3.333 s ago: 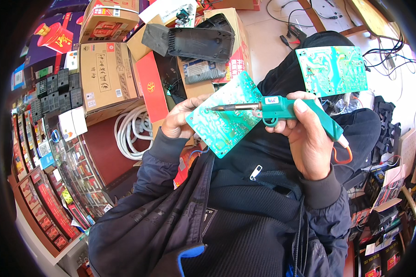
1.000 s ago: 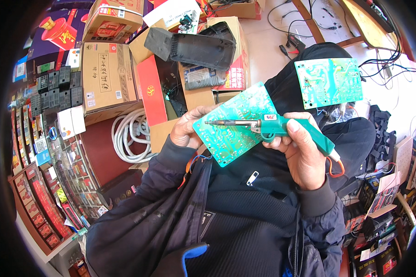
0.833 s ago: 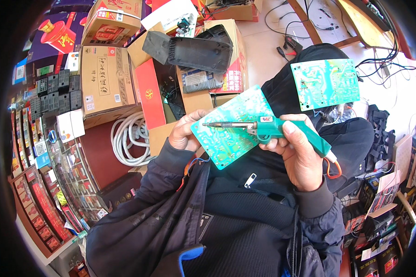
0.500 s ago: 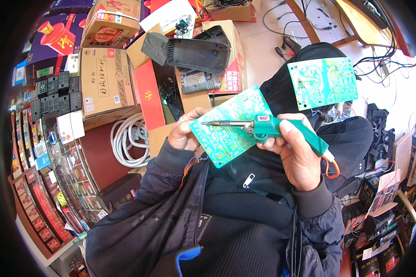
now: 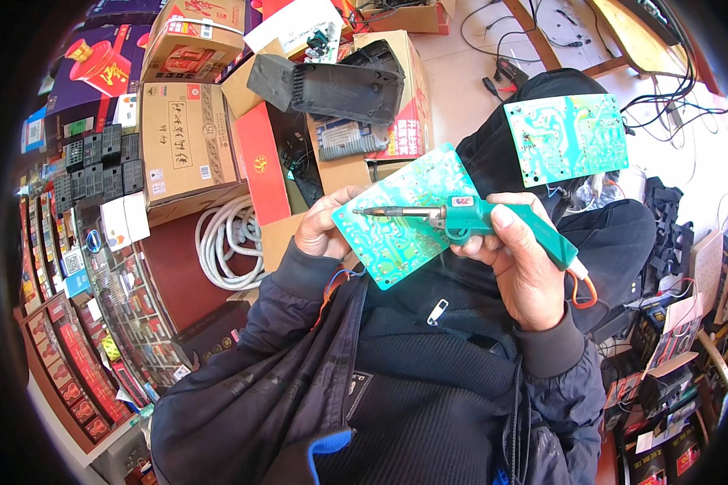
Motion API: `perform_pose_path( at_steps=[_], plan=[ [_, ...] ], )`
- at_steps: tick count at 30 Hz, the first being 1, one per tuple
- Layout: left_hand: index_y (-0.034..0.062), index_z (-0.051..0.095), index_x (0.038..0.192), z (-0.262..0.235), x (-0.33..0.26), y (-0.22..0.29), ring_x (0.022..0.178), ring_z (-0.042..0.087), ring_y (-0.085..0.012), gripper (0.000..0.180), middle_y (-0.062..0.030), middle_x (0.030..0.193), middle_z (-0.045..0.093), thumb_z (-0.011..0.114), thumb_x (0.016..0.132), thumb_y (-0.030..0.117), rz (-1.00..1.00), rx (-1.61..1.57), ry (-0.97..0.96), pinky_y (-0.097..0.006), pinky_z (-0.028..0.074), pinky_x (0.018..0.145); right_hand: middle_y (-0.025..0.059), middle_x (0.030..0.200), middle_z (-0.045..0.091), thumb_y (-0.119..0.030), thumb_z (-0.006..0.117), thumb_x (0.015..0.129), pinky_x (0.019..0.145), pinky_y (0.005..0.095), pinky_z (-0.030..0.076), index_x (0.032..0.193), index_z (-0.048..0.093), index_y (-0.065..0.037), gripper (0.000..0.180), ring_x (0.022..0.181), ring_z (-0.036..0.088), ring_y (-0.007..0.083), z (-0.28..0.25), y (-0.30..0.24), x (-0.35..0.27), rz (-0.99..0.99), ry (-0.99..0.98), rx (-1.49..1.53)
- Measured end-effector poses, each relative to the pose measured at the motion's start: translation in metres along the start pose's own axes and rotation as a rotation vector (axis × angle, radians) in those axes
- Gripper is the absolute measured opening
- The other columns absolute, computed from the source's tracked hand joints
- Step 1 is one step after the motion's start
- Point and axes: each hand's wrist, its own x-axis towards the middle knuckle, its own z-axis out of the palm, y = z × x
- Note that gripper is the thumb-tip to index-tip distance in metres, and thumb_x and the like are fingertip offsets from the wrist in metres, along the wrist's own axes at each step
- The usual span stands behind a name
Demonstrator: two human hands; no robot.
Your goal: The person sits on the floor and uses a soldering iron to work on a green circuit board, applying heat to specific points and handling small components. They flip the board over, continue soldering, and place the board on a nearby table.
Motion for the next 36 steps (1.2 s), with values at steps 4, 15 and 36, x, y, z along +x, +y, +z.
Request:
perform_pose_path(
  at_steps=[4,15,36],
  plan=[
    [-0.01,0.051,0.136,-0.002,0.001,0.001,0.127,0.057,-0.0289,0.07,-0.0201,0.137,0.059,0.073,0.083,0.03,-0.009,0.009,-0.056,-0.044,0.04,0.113,0.0015,0.08,0.052,-0.021,0.058,0.102,0.081,0.041,0.061,0.12,0.053,-0.004,0.025,0.077,0.063,0.014,0.002,0.0,-0.001,-0.014,-0.004,-0.025],
    [-0.0066,0.055,0.132,-0.006,0.003,-0.002,0.123,0.06,-0.0272,0.063,-0.0178,0.133,0.061,0.073,0.084,0.03,0.013,-0.001,-0.073,-0.043,0.042,0.111,0.0009,0.081,0.052,-0.022,0.057,0.103,0.083,0.0404,0.061,0.121,0.053,-0.004,0.026,0.078,0.063,0.0132,0.002,0.001,-0.001,-0.052,0.006,-0.03],
    [0.0054,0.058,0.093,0.011,0.01,0.0,0.117,0.062,-0.031,0.016,-0.0188,0.122,0.06,0.069,0.084,0.014,0.077,-0.087,-0.006,-0.045,0.053,0.101,0.0073,0.086,0.059,-0.018,0.056,0.103,0.086,0.0437,0.06,0.119,0.051,-0.001,0.025,0.08,0.066,0.0179,-0.002,0.002,-0.001,-0.06,-0.027,0.042]
  ],
)
